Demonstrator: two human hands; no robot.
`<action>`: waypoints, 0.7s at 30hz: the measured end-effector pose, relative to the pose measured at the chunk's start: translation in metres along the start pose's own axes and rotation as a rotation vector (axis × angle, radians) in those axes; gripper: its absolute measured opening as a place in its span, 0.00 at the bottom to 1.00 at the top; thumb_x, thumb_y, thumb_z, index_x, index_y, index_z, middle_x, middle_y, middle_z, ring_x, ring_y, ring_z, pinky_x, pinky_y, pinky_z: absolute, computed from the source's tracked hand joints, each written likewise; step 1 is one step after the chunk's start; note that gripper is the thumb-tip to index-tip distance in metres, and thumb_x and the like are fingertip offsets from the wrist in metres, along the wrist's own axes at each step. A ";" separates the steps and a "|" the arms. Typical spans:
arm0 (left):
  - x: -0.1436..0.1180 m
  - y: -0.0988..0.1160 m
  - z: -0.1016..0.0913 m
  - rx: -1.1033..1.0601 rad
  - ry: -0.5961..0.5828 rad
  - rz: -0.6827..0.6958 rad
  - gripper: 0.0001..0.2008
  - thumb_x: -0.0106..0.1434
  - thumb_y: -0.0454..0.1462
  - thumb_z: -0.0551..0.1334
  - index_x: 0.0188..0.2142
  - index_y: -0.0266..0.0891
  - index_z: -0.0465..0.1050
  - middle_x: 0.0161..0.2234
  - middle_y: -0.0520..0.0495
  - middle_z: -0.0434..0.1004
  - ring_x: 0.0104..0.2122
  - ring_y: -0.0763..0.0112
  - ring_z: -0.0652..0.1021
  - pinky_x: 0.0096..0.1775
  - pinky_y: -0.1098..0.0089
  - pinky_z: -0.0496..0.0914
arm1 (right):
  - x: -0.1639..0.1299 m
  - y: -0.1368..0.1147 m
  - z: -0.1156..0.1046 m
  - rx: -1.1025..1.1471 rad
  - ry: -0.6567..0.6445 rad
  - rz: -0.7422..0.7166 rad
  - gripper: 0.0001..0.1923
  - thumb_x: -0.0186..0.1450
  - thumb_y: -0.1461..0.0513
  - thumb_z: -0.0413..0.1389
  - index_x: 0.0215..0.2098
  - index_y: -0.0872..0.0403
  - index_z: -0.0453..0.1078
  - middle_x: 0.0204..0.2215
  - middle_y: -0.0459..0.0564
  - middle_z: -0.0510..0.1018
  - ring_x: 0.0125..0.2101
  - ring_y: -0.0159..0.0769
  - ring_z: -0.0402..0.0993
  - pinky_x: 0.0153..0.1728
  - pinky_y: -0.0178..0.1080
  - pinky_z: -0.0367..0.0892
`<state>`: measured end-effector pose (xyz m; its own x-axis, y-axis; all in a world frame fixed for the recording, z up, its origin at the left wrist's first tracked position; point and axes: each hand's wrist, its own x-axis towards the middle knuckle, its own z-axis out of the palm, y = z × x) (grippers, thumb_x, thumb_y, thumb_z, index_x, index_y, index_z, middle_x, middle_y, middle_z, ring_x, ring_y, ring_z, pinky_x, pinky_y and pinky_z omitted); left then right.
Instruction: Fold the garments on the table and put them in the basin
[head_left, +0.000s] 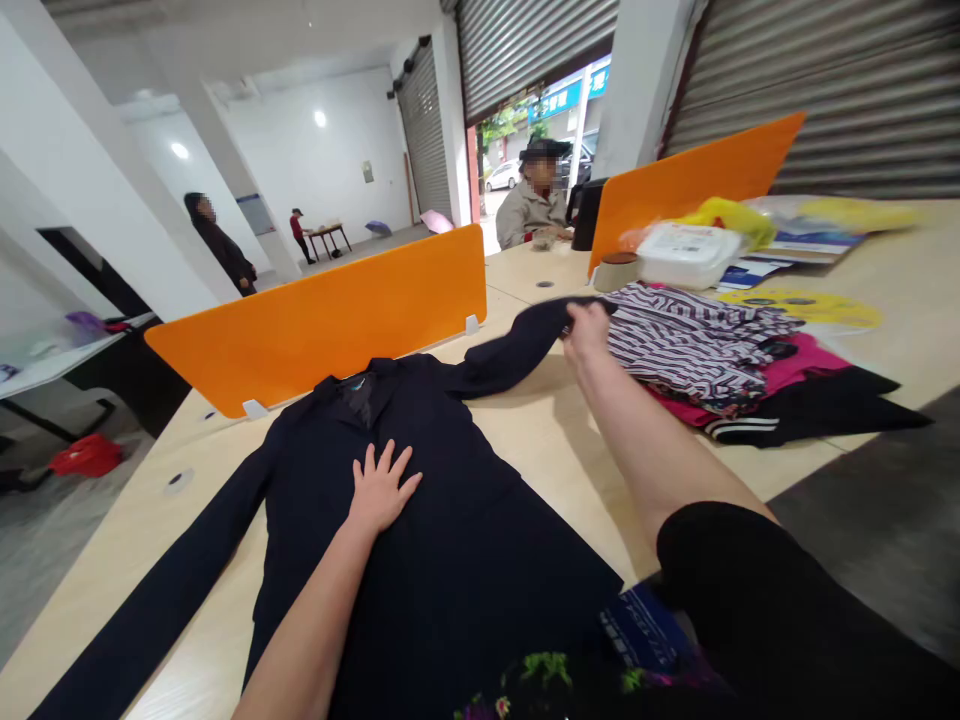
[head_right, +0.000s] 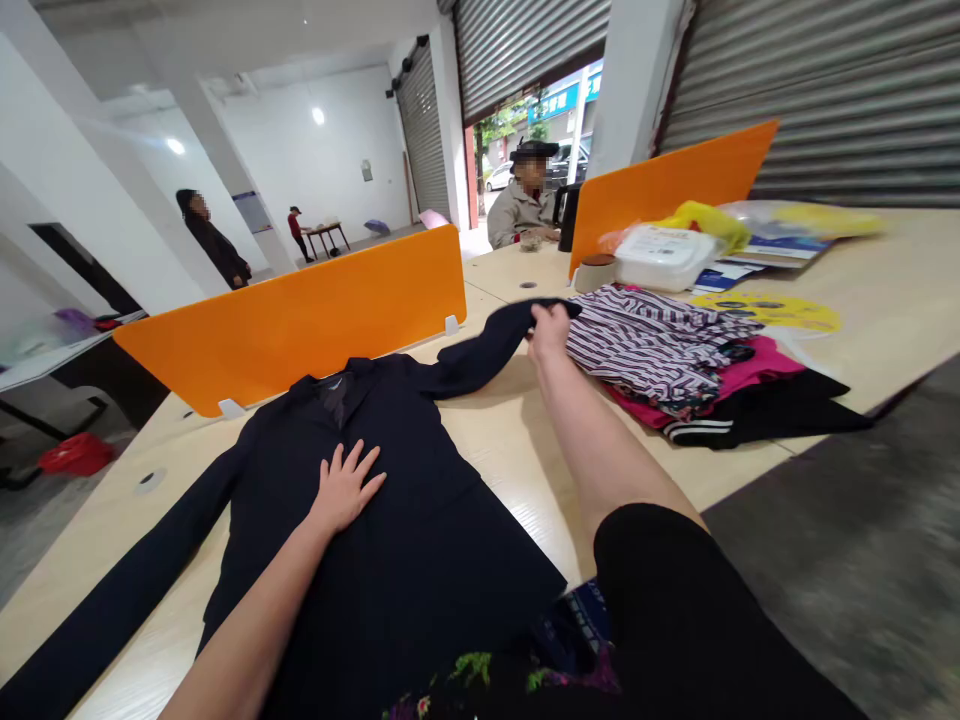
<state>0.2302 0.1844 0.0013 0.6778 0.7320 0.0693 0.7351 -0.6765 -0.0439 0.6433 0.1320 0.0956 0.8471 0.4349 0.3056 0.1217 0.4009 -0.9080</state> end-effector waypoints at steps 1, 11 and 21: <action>-0.001 -0.001 0.001 0.006 0.002 -0.006 0.30 0.67 0.55 0.46 0.65 0.53 0.52 0.68 0.48 0.48 0.66 0.40 0.48 0.60 0.39 0.49 | 0.010 -0.010 0.005 0.144 0.057 -0.014 0.06 0.63 0.57 0.50 0.30 0.48 0.59 0.26 0.41 0.71 0.32 0.34 0.68 0.33 0.40 0.69; -0.005 0.004 -0.005 -0.128 0.017 0.014 0.30 0.66 0.55 0.48 0.64 0.50 0.57 0.67 0.46 0.51 0.66 0.41 0.48 0.60 0.37 0.47 | -0.115 -0.018 0.179 -0.057 -0.805 -0.483 0.23 0.62 0.46 0.53 0.48 0.50 0.70 0.48 0.50 0.76 0.53 0.41 0.69 0.55 0.47 0.64; -0.148 -0.107 -0.028 0.056 0.286 -0.517 0.13 0.67 0.39 0.51 0.42 0.36 0.71 0.39 0.41 0.74 0.41 0.61 0.75 0.42 0.64 0.71 | -0.201 0.079 0.172 -0.935 -1.293 -0.596 0.30 0.67 0.44 0.45 0.64 0.43 0.59 0.66 0.50 0.56 0.66 0.54 0.43 0.60 0.69 0.37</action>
<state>0.0507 0.1458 0.0237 0.2066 0.9094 0.3610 0.9738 -0.2271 0.0147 0.3938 0.2150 0.0114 -0.3096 0.9229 0.2288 0.8825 0.3684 -0.2922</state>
